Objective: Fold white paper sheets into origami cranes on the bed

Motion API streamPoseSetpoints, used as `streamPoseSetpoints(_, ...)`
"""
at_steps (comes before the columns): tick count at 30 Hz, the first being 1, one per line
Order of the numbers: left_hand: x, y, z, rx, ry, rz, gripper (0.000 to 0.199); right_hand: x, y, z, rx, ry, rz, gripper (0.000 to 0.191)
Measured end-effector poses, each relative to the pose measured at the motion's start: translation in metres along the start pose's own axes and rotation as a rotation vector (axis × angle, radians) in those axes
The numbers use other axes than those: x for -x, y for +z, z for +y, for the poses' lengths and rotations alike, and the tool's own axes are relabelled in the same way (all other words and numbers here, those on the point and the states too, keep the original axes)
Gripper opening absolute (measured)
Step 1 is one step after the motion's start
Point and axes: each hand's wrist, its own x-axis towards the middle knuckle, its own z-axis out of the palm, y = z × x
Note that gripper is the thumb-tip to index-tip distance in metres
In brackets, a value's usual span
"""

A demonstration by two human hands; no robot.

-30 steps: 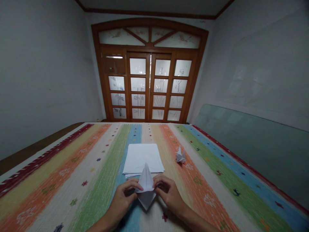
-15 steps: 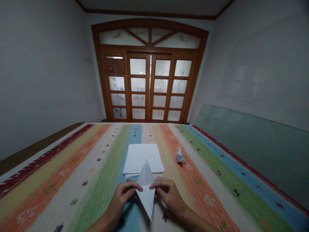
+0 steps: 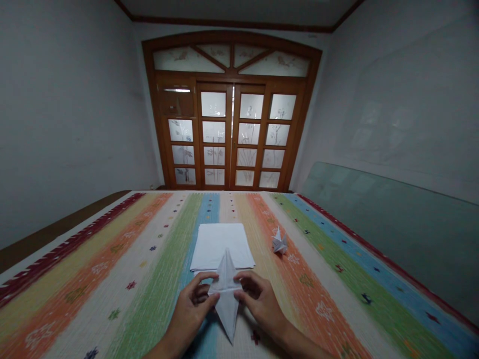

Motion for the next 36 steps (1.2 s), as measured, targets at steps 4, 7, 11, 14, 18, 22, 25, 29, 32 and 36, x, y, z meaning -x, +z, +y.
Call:
streamPoseSetpoints(4,0.000,0.000,-0.005,0.055,0.027,-0.008,0.075,0.003,0.002,-0.003,-0.055,0.014,0.028,0.043)
streamPoseSetpoints(7,0.000,0.000,-0.006,0.029,0.034,0.008,0.074,0.003,0.003,-0.005,-0.053,0.013,0.016,0.043)
streamPoseSetpoints(11,-0.001,0.001,-0.003,0.018,-0.001,0.001,0.067,0.003,0.003,-0.005,-0.078,-0.001,0.032,0.041)
streamPoseSetpoints(14,-0.002,0.001,-0.003,0.053,-0.019,0.010,0.065,0.004,0.003,-0.004,-0.119,-0.017,0.031,0.035)
streamPoseSetpoints(18,-0.004,-0.001,-0.008,0.090,-0.039,0.033,0.074,0.004,0.000,-0.003,-0.118,-0.042,0.003,0.032)
streamPoseSetpoints(22,-0.005,-0.005,-0.012,0.120,-0.079,0.014,0.082,0.004,-0.001,-0.003,-0.149,-0.022,-0.030,0.031)
streamPoseSetpoints(25,-0.005,-0.006,-0.014,0.138,-0.091,0.013,0.085,0.004,0.001,-0.001,-0.175,-0.011,-0.040,0.027)
streamPoseSetpoints(29,-0.004,-0.006,-0.014,0.163,-0.098,0.008,0.087,0.003,0.001,0.001,-0.179,-0.004,-0.039,0.029)
streamPoseSetpoints(32,-0.005,-0.007,-0.014,0.179,-0.119,-0.004,0.089,0.002,-0.001,0.002,-0.171,0.003,-0.020,0.028)
streamPoseSetpoints(36,-0.007,-0.008,-0.017,0.206,-0.154,0.029,0.096,0.000,-0.002,0.005,-0.124,-0.024,0.007,0.021)
